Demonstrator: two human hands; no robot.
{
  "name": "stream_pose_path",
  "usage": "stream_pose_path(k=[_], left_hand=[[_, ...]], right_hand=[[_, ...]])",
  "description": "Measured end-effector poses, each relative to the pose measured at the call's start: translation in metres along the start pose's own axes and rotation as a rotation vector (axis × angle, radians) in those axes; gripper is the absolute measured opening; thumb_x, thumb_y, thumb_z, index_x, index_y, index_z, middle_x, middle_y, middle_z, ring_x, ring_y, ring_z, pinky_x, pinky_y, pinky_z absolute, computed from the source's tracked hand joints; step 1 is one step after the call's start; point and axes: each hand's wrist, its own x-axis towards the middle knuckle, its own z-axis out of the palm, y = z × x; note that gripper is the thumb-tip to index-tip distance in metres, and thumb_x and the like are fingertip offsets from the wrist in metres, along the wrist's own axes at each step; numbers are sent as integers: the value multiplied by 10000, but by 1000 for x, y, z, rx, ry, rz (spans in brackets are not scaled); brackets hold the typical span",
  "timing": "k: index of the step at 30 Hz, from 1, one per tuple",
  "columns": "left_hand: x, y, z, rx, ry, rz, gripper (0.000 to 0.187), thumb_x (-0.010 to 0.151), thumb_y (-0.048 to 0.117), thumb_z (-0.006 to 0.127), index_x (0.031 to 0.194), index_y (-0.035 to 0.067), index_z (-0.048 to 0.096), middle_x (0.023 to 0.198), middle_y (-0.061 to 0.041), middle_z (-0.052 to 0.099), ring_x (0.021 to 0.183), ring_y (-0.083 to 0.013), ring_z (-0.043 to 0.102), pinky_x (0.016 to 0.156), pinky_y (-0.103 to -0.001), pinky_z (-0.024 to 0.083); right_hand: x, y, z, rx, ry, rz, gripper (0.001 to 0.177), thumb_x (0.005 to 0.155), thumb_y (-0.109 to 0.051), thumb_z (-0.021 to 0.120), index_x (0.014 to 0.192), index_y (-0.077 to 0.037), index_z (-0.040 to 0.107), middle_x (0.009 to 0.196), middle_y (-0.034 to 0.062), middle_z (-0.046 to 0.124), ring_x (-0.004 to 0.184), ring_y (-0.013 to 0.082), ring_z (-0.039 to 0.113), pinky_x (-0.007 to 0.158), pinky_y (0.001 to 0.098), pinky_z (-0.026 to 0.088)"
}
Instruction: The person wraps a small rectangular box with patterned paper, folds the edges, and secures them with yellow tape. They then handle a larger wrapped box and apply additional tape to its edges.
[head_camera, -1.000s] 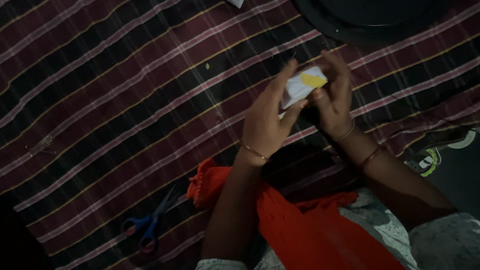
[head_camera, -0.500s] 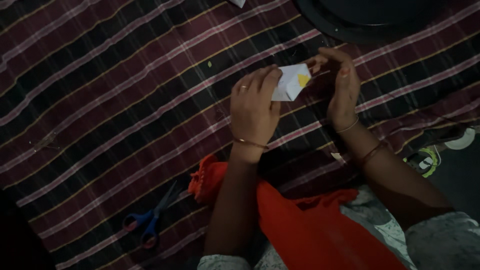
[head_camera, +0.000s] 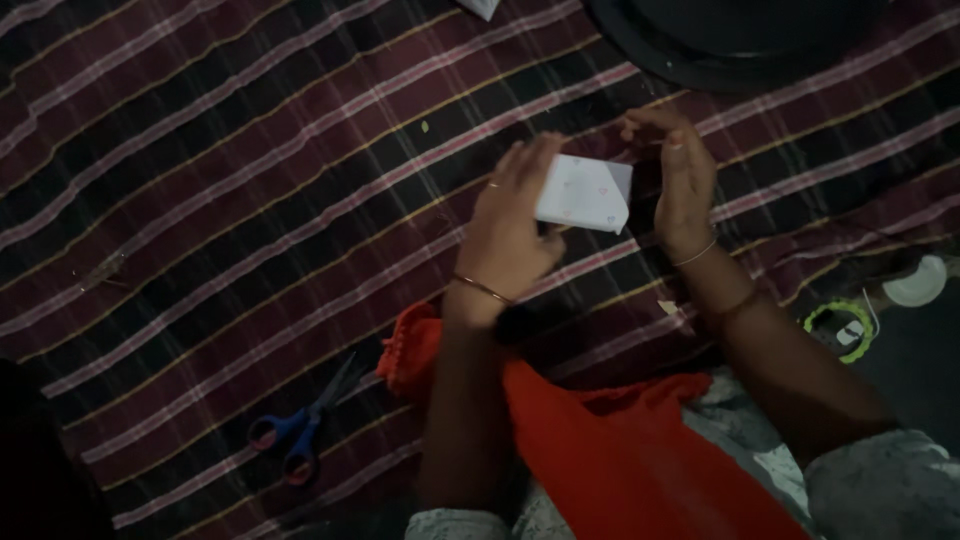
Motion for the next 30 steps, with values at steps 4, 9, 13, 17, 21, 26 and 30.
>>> stream_pose_path(k=[4, 9, 13, 17, 21, 26, 30], left_hand=[[0, -7, -6, -3, 31, -30, 908, 796, 120, 861, 1556, 99, 365, 1556, -186, 481, 1473, -415, 412, 1177, -526, 403], [1, -9, -7, -246, -13, -219, 865, 802, 99, 785, 1568, 125, 383, 1547, -161, 516, 1407, -340, 556, 1078, -438, 571], [0, -11, -9, -182, 48, -182, 784, 880, 237, 662, 1593, 72, 377, 1638, -162, 430, 1493, -352, 457, 1178, -511, 438], [-3, 3, 4, 437, 82, -23, 831, 970, 545, 576, 1566, 1, 378, 1699, -153, 303, 1594, -377, 207, 1273, -647, 115], [-11, 35, 47, 418, 57, 16, 1096, 889, 763, 502, 1630, -32, 363, 1696, -149, 260, 1595, -318, 151, 1292, -657, 64], [-17, 38, 63, 571, -55, 11, 1130, 851, 866, 436, 1601, 27, 331, 1724, -97, 252, 1620, -232, 119, 1302, -619, 4], [-14, 29, 61, 550, -15, -100, 1191, 821, 890, 400, 1612, 11, 258, 1729, -118, 188, 1600, -245, 105, 1280, -585, -4]], right_hand=[[-8, -10, -6, -44, -25, 160, 573, 1142, -484, 469, 1407, 11, 583, 1319, 109, 634, 1161, 187, 611, 1027, 332, 499], [-16, -22, -7, -320, -328, 51, 837, 903, -419, 788, 1538, 9, 450, 1464, 189, 583, 1367, 321, 574, 1153, 438, 460], [-19, -23, -3, -567, -398, -2, 1131, 740, -316, 887, 1615, 31, 260, 1457, 220, 590, 1376, 404, 527, 1158, 544, 346], [-23, -20, 0, -498, -360, 72, 1129, 779, -322, 877, 1636, -7, 213, 1456, 201, 595, 1371, 383, 564, 1162, 506, 410], [-30, -14, 1, -539, -324, -24, 1118, 794, -211, 871, 1672, -47, 197, 1521, 219, 591, 1432, 418, 530, 1185, 518, 423], [-28, -13, 5, -506, -301, 93, 1146, 790, -200, 871, 1681, -55, 164, 1528, 244, 532, 1397, 421, 535, 1144, 495, 456], [-25, -13, 6, -543, -324, 40, 1209, 687, -182, 844, 1663, -54, 142, 1461, 196, 593, 1375, 414, 553, 1118, 501, 460]])
